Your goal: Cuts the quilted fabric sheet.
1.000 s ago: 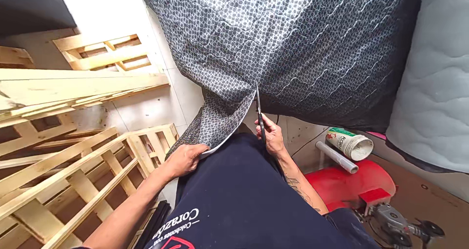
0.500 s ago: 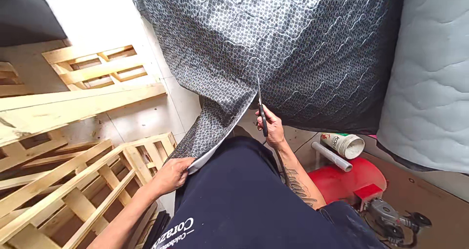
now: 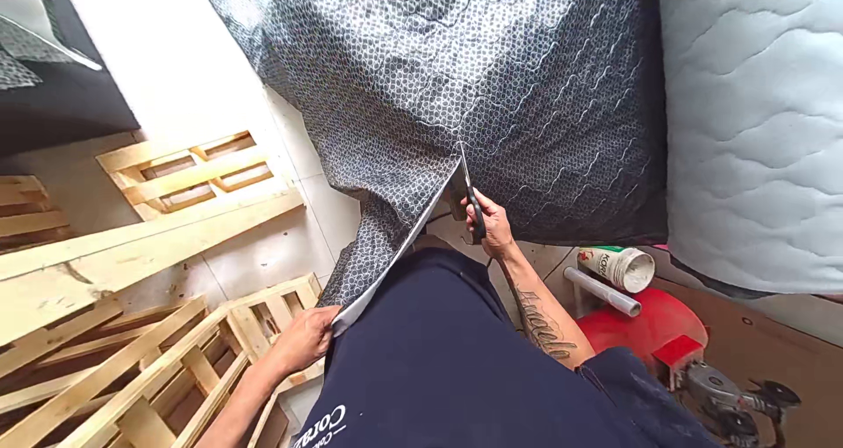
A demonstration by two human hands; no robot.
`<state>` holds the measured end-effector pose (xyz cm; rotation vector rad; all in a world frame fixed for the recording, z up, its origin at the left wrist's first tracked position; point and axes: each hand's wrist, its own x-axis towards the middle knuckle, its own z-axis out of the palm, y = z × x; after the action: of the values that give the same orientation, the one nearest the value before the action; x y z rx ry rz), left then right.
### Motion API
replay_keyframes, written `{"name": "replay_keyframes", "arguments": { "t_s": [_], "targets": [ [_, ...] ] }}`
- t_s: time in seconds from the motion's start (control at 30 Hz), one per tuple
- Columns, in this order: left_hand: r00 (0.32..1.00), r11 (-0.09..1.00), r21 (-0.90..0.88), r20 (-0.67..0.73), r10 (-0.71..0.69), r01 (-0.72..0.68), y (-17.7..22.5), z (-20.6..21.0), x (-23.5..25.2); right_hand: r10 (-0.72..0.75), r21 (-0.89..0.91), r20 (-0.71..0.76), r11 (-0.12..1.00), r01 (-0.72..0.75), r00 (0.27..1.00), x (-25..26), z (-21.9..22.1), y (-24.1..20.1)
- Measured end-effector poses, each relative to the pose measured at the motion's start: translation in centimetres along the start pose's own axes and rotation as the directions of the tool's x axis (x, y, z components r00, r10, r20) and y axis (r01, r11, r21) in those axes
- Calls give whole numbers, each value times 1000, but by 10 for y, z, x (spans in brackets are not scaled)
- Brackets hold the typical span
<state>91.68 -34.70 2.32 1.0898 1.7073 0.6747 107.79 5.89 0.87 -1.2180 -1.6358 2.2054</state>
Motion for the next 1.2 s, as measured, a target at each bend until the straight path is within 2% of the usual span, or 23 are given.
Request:
{"name": "replay_keyframes", "arguments": {
  "t_s": [0.1, 0.23, 0.33, 0.47, 0.7, 0.83, 0.97, 1.1, 1.2],
  "targets": [
    [999, 1000, 7, -34, -25, 25, -2, -6, -4, 1, 12, -11, 1000, -1, 1000, 23, 10, -13],
    [986, 986, 52, -63, -158, 161, -16, -22, -18, 12, 18, -16, 1000, -12, 1000, 28, 10, -15],
    [980, 986, 16, -120, -161, 164, -25, -29, -29, -1, 19, -21, 1000, 1, 1000, 42, 17, -16],
    [976, 976, 13, 10, -217, 216, -25, -45, -31, 1, -7, -30, 1000, -1, 1000, 55, 24, -25],
    [908, 943, 54, 257, -332, 329, -25, -71, -36, -7, 35, -36, 999, 9, 999, 82, 32, -32],
    [818, 901, 160, 377, -434, 404, -17, -90, -41, -4, -5, -11, 1000, 4, 1000, 87, 30, -34],
    [762, 881, 179, 445, -470, 439, -14, -98, -44, -9, 57, -5, 998, 9, 1000, 106, 36, -40],
    [580, 756, 383, 487, -654, 531, 18, -120, -29, -35, 34, 21, 999, 35, 999, 127, 37, -48],
    [475, 687, 429, 505, -721, 587, 36, -134, -21, -43, 44, 39, 998, 41, 998, 130, 35, -49]
  ]
}}
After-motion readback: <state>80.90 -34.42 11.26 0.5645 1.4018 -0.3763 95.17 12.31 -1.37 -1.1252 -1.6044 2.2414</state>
